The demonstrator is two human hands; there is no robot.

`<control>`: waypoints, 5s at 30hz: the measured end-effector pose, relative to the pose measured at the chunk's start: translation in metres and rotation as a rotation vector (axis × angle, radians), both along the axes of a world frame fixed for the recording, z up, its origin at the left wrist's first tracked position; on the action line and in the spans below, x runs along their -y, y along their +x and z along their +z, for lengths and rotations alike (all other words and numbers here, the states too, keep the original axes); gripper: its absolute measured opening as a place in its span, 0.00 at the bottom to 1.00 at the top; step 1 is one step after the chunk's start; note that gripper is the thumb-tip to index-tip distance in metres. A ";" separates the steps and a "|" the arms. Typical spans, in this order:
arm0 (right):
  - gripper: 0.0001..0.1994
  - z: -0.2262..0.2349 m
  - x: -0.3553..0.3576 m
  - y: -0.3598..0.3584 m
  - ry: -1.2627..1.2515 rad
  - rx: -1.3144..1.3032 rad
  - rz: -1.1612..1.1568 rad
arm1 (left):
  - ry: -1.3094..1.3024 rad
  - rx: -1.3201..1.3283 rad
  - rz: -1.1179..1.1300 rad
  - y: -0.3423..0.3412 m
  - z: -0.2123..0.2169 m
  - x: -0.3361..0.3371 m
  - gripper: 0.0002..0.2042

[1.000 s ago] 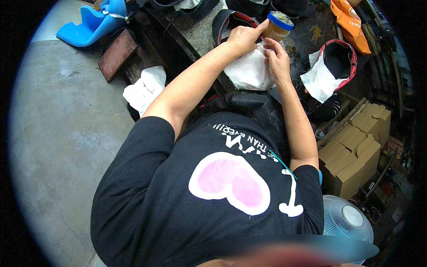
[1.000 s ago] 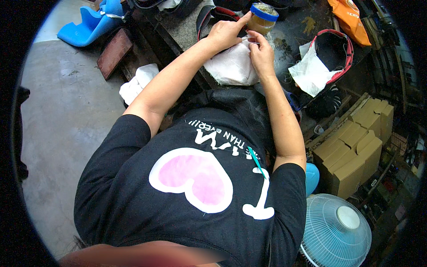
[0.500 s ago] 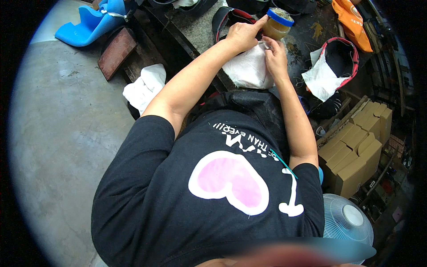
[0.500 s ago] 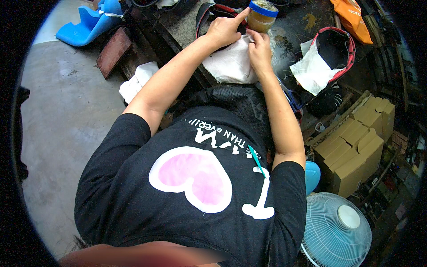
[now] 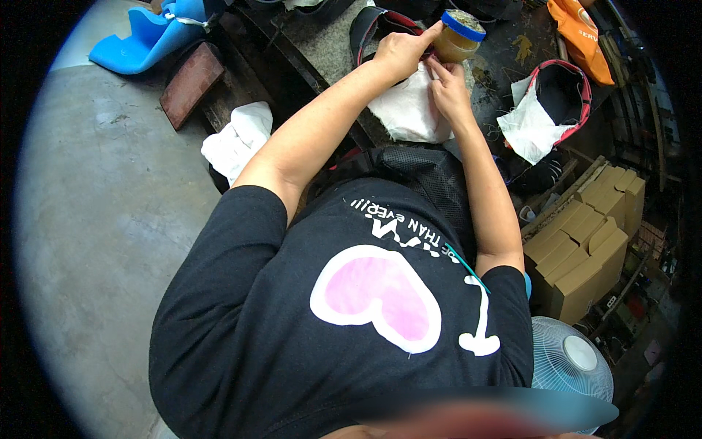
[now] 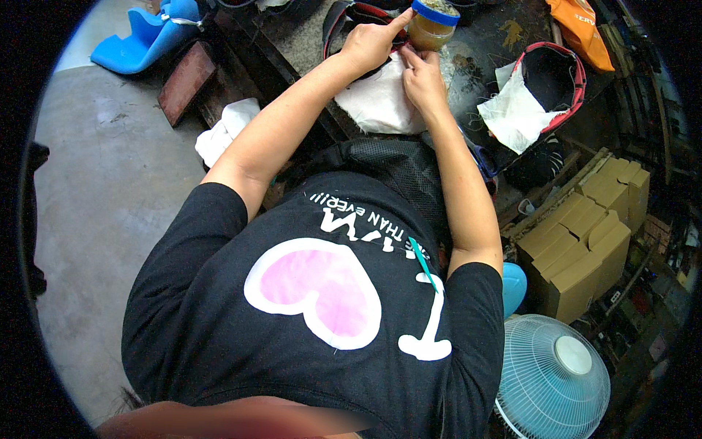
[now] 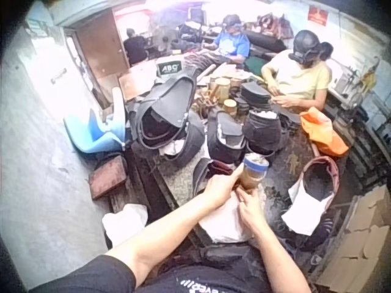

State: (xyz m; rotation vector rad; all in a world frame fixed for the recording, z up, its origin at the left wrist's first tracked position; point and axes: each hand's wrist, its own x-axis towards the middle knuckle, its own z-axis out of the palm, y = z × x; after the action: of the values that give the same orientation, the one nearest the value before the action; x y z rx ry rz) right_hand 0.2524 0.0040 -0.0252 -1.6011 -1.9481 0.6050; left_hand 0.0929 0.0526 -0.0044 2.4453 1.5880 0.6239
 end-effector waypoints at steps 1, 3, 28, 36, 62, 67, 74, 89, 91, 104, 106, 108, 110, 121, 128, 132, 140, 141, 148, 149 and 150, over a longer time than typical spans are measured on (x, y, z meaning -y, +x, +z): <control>0.22 -0.001 0.001 -0.003 -0.019 0.060 -0.015 | -0.012 -0.006 0.002 0.000 0.001 0.000 0.42; 0.22 0.001 0.005 -0.007 -0.056 0.172 -0.033 | -0.026 0.002 -0.006 -0.001 0.003 0.001 0.43; 0.26 0.017 0.008 -0.015 -0.033 0.288 0.044 | -0.074 -0.005 -0.009 -0.003 0.003 -0.002 0.41; 0.30 0.023 0.009 -0.021 -0.022 0.322 0.023 | -0.076 0.031 -0.036 -0.004 -0.002 -0.005 0.41; 0.21 0.023 0.015 -0.001 0.180 0.434 0.157 | -0.070 0.028 -0.042 -0.002 -0.011 -0.011 0.45; 0.21 0.025 0.016 0.000 0.163 0.543 0.023 | -0.079 0.005 -0.017 0.000 -0.008 -0.008 0.44; 0.19 0.026 0.024 0.005 0.268 0.532 0.112 | -0.108 0.002 -0.009 0.000 -0.003 -0.004 0.42; 0.29 0.020 0.011 0.018 -0.008 0.082 -0.132 | -0.120 0.085 -0.066 -0.009 0.006 0.020 0.39; 0.30 0.015 0.011 0.015 -0.133 -0.140 -0.161 | -0.091 0.167 -0.127 -0.009 0.005 0.022 0.40; 0.18 0.031 -0.003 -0.006 0.306 0.015 -0.001 | 0.045 0.554 -0.087 -0.072 0.024 0.046 0.31; 0.20 0.038 0.006 -0.004 0.340 0.059 0.024 | 0.142 0.430 -0.023 -0.080 0.019 0.059 0.30; 0.25 0.043 0.017 0.000 0.292 0.100 0.047 | 0.011 0.440 -0.023 -0.086 0.012 0.072 0.26; 0.26 0.043 0.030 0.006 0.159 0.062 0.062 | 0.082 0.375 0.009 -0.089 0.005 0.085 0.22; 0.24 0.005 -0.003 0.012 0.135 -0.103 -0.070 | -0.016 -0.012 -0.118 -0.030 0.024 0.083 0.24; 0.23 0.001 0.000 0.016 0.136 -0.092 -0.088 | -0.500 0.556 -0.576 0.004 0.048 0.115 0.19; 0.22 0.003 -0.003 0.013 0.091 -0.123 -0.106 | 0.248 -0.085 -0.073 -0.001 0.052 0.094 0.22; 0.21 0.010 -0.014 0.018 0.289 0.032 -0.101 | -0.103 0.369 -0.429 -0.013 0.061 0.110 0.15; 0.21 0.014 -0.014 0.018 0.387 0.037 -0.072 | 0.199 0.227 -0.324 -0.022 0.058 0.095 0.15; 0.23 0.075 0.007 0.003 0.998 0.240 0.041 | -0.060 0.140 -0.090 -0.054 0.009 0.092 0.43; 0.19 0.081 0.016 -0.003 1.074 0.105 0.158 | -0.038 0.153 -0.095 -0.054 0.004 0.092 0.43; 0.15 0.085 0.029 -0.005 1.029 0.114 0.279 | 0.038 0.192 -0.108 -0.053 0.001 0.091 0.42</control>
State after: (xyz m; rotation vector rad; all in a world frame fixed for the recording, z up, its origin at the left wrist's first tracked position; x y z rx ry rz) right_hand 0.2477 -0.0252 0.0594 -0.7258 -2.0367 -0.3893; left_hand 0.0399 -0.0385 -0.0036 2.3953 1.3740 0.8478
